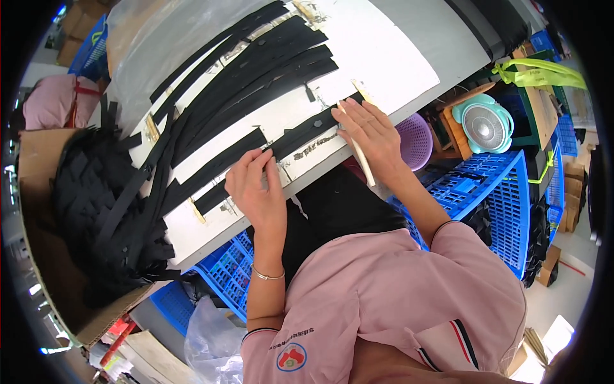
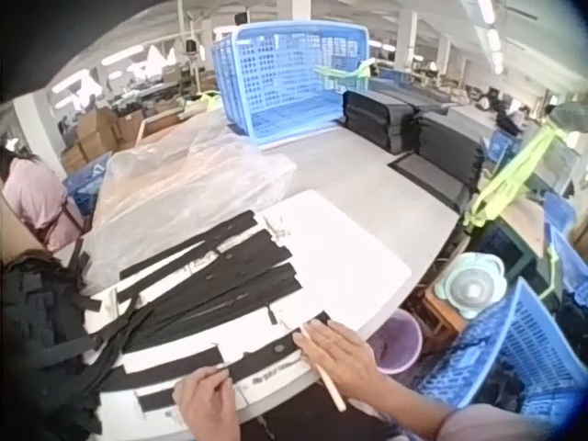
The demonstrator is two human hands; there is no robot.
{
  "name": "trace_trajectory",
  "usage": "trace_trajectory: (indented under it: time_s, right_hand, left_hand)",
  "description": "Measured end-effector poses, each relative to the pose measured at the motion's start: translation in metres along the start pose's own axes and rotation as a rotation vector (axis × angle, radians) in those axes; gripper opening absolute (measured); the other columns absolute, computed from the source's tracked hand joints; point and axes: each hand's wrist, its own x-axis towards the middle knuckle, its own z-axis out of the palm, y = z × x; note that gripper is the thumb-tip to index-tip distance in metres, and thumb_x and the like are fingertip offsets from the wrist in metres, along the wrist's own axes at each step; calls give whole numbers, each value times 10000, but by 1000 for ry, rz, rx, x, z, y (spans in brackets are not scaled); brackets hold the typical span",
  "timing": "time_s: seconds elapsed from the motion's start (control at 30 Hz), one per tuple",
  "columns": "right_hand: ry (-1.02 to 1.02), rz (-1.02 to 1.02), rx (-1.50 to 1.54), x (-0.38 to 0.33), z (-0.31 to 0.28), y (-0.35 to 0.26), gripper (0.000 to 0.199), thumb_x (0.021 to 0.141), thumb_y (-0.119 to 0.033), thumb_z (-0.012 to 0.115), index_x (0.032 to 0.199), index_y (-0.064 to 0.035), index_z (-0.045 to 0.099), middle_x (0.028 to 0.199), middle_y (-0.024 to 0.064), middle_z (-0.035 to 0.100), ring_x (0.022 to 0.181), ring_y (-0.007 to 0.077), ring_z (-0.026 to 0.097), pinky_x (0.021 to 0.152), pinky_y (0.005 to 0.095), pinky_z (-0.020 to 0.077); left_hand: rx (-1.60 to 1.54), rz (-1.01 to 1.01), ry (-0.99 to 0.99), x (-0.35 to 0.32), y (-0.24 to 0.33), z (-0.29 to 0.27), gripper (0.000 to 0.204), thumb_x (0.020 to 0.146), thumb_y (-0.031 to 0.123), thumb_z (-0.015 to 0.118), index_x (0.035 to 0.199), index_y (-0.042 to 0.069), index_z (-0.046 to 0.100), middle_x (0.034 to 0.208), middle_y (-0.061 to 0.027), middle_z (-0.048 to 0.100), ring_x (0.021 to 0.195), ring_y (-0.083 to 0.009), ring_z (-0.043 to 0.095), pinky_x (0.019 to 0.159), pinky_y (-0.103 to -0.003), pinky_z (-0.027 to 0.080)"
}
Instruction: Marking and organizing black webbing straps on a workbench using a marker.
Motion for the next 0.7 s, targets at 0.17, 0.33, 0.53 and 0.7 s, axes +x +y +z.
trace_trajectory:
  time_s: [0.17, 0.33, 0.53, 0.7]
  right_hand:
    - [35, 5, 29, -1, 2, 0, 417, 892, -162, 767, 1296, -102, 682, 1265, 88, 719, 1224, 239, 669, 1078, 435, 505]
    - [33, 16, 162, 8, -6, 7, 393, 868, -137, 791, 1246, -81, 699, 1210, 95, 738, 1177, 246, 694, 1006, 409, 530]
    - [38, 301, 604, 37, -11, 26, 125, 911, -116, 746, 1006, -34, 749, 965, 91, 757, 816, 256, 699, 715, 343, 521]
    - [-204, 533, 888, 51, 5, 26, 215, 1030, -121, 611, 963, 39, 737, 836, 50, 723, 688, 81, 597, 614, 246, 469]
  left_hand:
    - [-100, 108, -54, 13, 33, 32, 150, 866, 83, 779, 1015, 64, 769, 1094, -69, 715, 1051, -267, 623, 949, -387, 467]
    - [-194, 133, -113, 25, 47, 62, 133, 858, 84, 771, 987, 58, 753, 1082, -46, 690, 1056, -278, 612, 970, -415, 432]
    - [-123, 148, -88, 23, 45, 66, 129, 857, 85, 778, 985, 71, 767, 1072, -44, 711, 1052, -257, 612, 956, -379, 447]
    - [-127, 144, -95, 23, 46, 67, 126, 843, 74, 772, 966, 57, 749, 1090, -41, 689, 1056, -270, 610, 966, -412, 430]
